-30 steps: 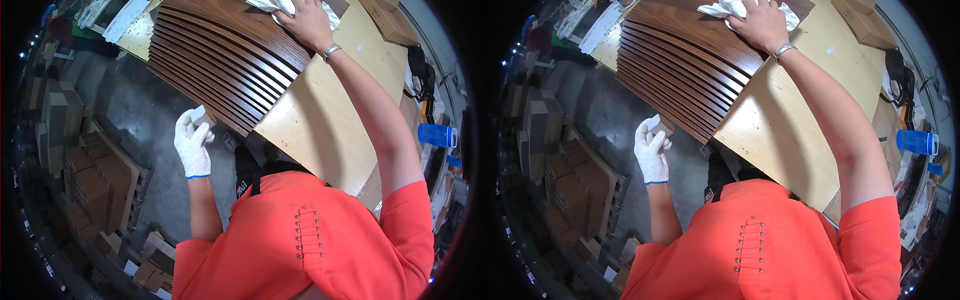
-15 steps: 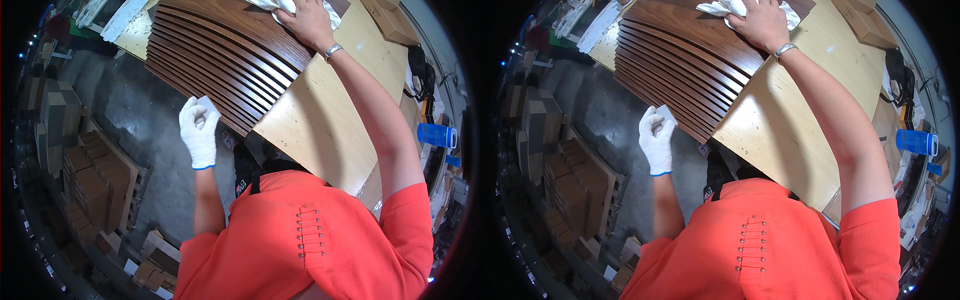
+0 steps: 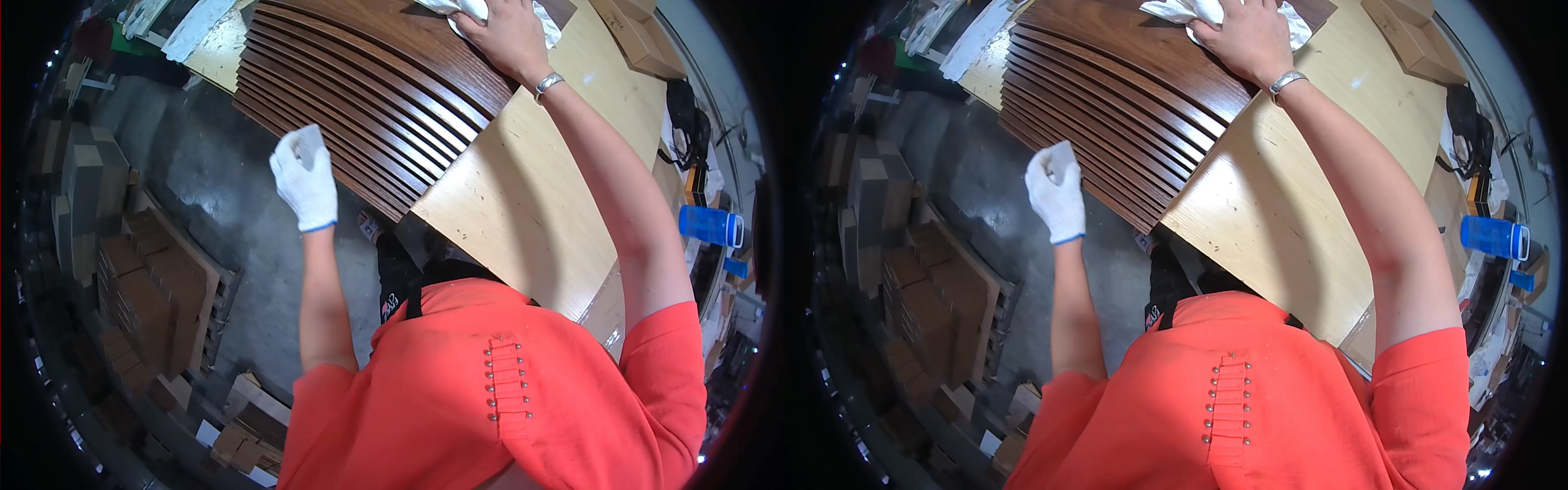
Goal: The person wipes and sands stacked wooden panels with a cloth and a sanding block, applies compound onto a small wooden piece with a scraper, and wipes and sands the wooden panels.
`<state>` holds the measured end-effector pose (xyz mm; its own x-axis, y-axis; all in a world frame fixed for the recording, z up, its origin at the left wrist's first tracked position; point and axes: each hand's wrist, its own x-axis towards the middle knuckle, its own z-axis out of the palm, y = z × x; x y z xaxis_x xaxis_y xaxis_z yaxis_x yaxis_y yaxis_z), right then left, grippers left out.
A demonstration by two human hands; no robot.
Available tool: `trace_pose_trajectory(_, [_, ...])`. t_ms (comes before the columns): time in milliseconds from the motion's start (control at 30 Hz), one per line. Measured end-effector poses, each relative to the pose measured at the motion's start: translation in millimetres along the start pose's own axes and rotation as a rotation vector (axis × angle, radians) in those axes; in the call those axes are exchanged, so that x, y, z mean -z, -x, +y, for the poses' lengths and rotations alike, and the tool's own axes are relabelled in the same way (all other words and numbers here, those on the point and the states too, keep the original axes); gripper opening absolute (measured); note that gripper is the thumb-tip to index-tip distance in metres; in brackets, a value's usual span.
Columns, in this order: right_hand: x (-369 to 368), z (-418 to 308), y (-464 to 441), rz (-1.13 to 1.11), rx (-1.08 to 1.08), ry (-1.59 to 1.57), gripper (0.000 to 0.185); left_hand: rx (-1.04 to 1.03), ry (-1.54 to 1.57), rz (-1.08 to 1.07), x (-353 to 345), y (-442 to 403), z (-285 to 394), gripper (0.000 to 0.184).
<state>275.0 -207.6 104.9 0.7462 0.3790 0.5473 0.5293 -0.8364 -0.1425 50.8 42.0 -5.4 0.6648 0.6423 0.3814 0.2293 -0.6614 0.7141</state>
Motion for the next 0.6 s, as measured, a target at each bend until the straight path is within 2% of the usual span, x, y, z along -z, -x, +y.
trace_pose_trajectory(67, [1,-1,0,0.032,0.014,0.006,0.060,0.052,0.017,0.015,-3,-6,-3,0.040])
trace_pose_trajectory(167, [3,0,-3,-0.040,-0.002,0.004,0.061,0.011,-0.002,-0.014,-2,43,21,0.044])
trace_pose_trajectory(300, [1,1,-1,0.018,0.035,0.022,0.060,0.172,0.187,-0.314,20,131,63,0.043])
trace_pose_trajectory(333, [1,0,-1,0.018,0.036,0.012,0.060,0.108,0.289,-0.275,21,136,66,0.044])
trace_pose_trajectory(433, [3,-1,-2,0.015,0.059,0.006,0.061,0.065,0.168,-0.209,26,108,58,0.045])
trace_pose_trajectory(467, [5,-1,-1,0.013,0.069,0.008,0.062,0.128,0.177,-0.192,25,97,51,0.047])
trace_pose_trajectory(500, [6,-2,-1,-0.010,0.059,0.027,0.059,0.325,0.393,-0.222,26,85,50,0.050])
trace_pose_trajectory(567, [8,-2,-2,-0.050,0.039,0.063,0.054,0.479,0.747,-0.132,29,73,48,0.050])
trace_pose_trajectory(600, [3,2,-3,-0.040,0.017,0.068,0.053,0.543,0.795,-0.149,31,72,41,0.049])
